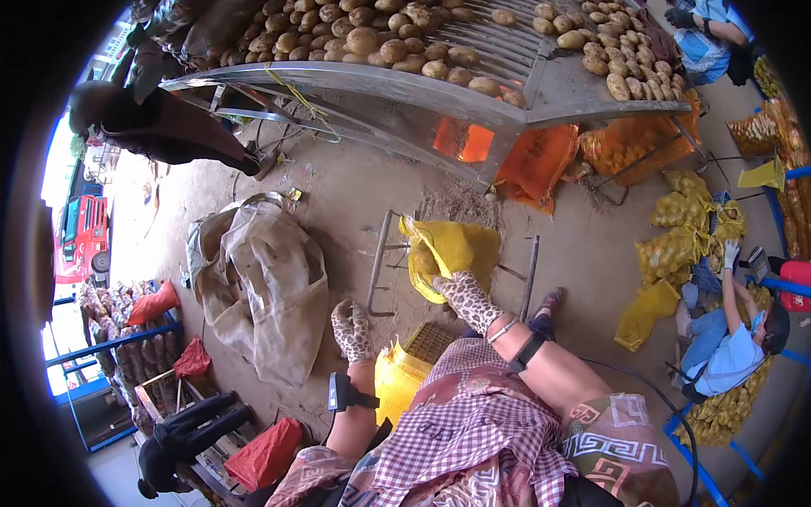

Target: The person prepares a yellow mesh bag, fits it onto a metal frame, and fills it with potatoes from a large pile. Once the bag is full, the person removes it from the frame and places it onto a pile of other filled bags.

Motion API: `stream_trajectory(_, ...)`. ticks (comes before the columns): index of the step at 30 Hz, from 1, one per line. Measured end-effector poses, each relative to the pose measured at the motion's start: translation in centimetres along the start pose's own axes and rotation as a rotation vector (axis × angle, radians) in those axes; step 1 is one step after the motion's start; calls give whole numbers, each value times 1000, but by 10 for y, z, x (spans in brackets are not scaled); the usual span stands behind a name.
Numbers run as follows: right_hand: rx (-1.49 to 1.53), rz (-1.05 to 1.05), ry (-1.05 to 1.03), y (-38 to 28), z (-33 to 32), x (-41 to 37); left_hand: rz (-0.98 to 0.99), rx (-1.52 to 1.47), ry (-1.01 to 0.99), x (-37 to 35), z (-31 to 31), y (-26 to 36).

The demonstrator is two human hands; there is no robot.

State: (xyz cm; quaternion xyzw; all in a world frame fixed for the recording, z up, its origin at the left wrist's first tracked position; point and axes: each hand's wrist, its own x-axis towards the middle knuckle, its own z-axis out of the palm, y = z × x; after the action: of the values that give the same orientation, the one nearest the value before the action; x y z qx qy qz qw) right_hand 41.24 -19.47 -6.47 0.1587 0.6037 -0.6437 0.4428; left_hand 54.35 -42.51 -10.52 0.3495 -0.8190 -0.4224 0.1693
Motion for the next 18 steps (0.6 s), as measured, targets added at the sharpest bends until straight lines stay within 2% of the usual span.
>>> stream_trajectory(1, 3, 24, 19, -14, -5, -5, -149, -54, 62, 3, 4, -16)
stream_trajectory(2, 135, -67, 44, -4, -6, 4, -145, -61, 72, 6, 8, -26)
stream_trajectory(4, 82, -87, 60, -17, -12, -6, -741, -649, -420, 13, 16, -38)
stream_trajectory(5, 15, -85, 70, -24, -17, -12, -767, -816, -550, 12, 19, -35)
stream_trajectory(6, 82, -39, 13, -36, -24, -22, -799, -926, -651, 14, 17, -30)
stream_trajectory(7, 142, -92, 19, -47, -27, -31, -833, -1035, -755, 17, 14, -25)
stream_trajectory(8, 176, -132, 22, -55, -30, -34, -840, -1042, -758, 18, 13, -29)
stream_trajectory(10, 181, -140, -11, -65, -40, -42, -692, -1053, -913, 21, 7, -39)
stream_trajectory(11, 179, -134, -5, -68, -40, -43, -621, -795, -908, 29, 2, -39)
stream_trajectory(13, 52, -146, 47, -68, -33, -48, -286, -196, -930, 45, -7, -37)
stream_trajectory(15, 135, -123, 46, -73, -22, -56, -84, 354, -777, 56, -15, 10)
stream_trajectory(16, 89, -81, 0, -69, -23, -57, 218, 655, -615, 59, -16, 24)
stream_trajectory(18, 21, 44, -52, -61, -16, -66, 252, 775, -581, 59, -11, 34)
